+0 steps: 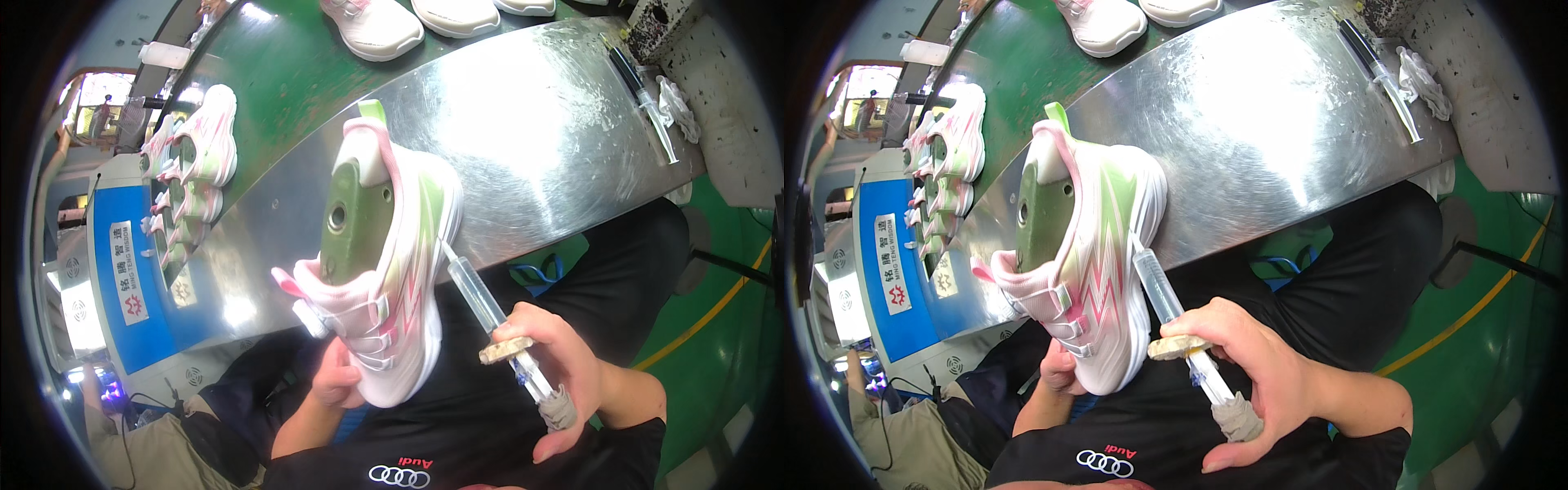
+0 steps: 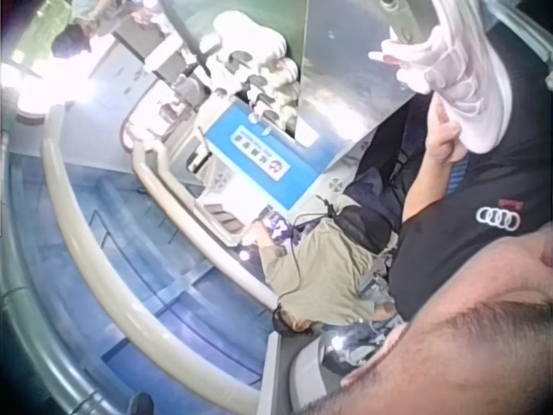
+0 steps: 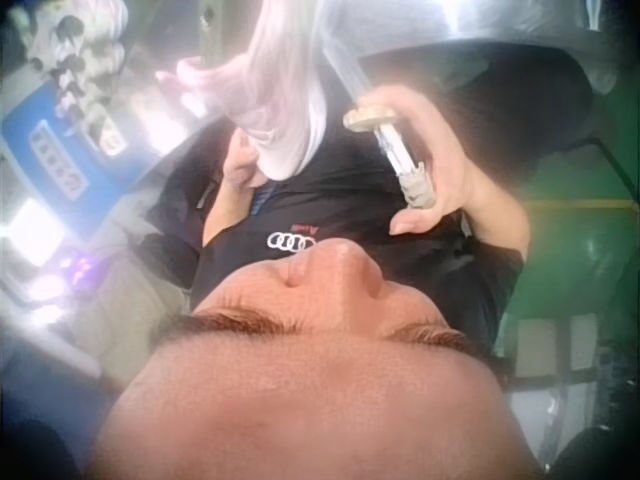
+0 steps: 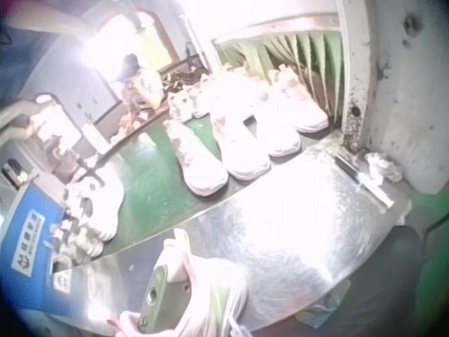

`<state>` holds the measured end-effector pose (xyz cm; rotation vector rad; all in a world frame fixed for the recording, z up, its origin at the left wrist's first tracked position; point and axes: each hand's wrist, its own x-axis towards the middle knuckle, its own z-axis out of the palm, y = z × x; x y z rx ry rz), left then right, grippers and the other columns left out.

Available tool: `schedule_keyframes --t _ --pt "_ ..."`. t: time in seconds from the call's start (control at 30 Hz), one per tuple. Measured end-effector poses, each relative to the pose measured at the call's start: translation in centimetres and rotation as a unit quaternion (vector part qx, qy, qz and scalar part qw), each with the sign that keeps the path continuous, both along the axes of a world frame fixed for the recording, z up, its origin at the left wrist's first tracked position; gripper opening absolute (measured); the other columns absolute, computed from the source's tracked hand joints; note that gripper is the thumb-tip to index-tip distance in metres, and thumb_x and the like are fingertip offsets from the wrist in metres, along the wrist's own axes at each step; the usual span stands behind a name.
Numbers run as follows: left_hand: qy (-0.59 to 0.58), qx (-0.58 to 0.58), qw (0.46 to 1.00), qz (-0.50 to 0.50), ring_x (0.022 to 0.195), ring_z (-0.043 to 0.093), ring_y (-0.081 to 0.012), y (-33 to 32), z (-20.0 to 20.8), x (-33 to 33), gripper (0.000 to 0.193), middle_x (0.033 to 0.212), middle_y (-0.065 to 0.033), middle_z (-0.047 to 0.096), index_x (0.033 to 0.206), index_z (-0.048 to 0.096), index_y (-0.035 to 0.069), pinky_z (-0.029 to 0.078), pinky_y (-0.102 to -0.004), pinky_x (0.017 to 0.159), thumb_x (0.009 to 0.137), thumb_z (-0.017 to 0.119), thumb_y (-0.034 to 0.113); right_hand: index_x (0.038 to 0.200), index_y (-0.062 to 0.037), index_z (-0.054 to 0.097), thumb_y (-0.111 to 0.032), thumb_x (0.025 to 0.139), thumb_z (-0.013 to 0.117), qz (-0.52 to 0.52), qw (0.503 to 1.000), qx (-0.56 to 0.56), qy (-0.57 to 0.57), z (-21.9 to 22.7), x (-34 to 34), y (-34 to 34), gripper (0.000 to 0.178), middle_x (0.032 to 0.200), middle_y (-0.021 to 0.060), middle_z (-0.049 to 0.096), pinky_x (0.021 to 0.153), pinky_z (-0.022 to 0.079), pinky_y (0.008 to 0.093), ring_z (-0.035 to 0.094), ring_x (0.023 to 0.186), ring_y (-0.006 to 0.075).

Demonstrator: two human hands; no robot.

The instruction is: The person takes shoes from a conveyor belt, applies adhesive along the sole edges using a syringe while rotating them, and places the shoes back onto the conveyor belt.

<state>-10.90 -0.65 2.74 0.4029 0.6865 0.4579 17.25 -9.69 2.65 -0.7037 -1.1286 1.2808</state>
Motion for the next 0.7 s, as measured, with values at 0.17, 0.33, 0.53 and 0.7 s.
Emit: schedule_keyframes --t 0.17,0.33,0.53,0.7 --pt "-0.072 -0.071 0.995 -0.009 0.122 0.042 -0.0302 -1.1 -0.9 1.8 0.082 0.133 -0.0189 0.039 0.137 0.019 -0.003 0.033 -0.0418 0.103 0.067 0.061 -0.001 0.126 0.0061 0.035 -0.039 0.052 0.086 0.053 0.998 -0.033 0.025 2.0 0.0 -0.8 0.101 0.107 0.0118 0.044 0.077 0.038 0.0255 0.048 0.091 0.0167" --pt "-0.164 -0.131 0.975 -0.074 0.122 0.042 -0.0296 -1.1 -2.1 4.0 0.078 0.130 -0.0165 0.044 0.135 0.027 0.000 0.033 -0.0420 0.102 0.066 0.063 -0.001 0.128 0.0073 0.029 -0.047 0.051 0.084 0.138 0.984 -0.115 -0.017 5.4 1.9 -2.2 0.109 0.116 0.0136 0.043 0.094 0.033 0.0323 0.045 0.107 0.0214" --pt "-0.234 -0.218 0.942 -0.098 0.121 0.043 -0.0287 -0.9 -2.7 7.6 0.064 0.127 -0.0151 0.047 0.130 0.037 0.001 0.033 -0.0431 0.103 0.070 0.056 -0.012 0.118 0.0042 0.046 -0.053 0.056 0.079 0.038 0.989 -0.144 -0.021 7.9 2.7 -5.4 0.091 0.099 0.0138 0.059 0.071 0.036 0.0254 0.053 0.086 0.0169" --pt "-0.188 -0.176 0.952 -0.169 0.111 0.051 -0.0272 -0.7 -2.9 10.4 0.051 0.118 -0.0132 0.054 0.123 0.046 0.003 0.042 -0.0409 0.096 0.074 0.061 -0.007 0.111 0.0004 0.051 -0.060 0.063 0.071 -0.020 0.987 -0.135 -0.087 9.7 3.3 -7.6 0.080 0.092 0.0148 0.063 0.067 0.034 0.0283 0.055 0.080 0.0179"
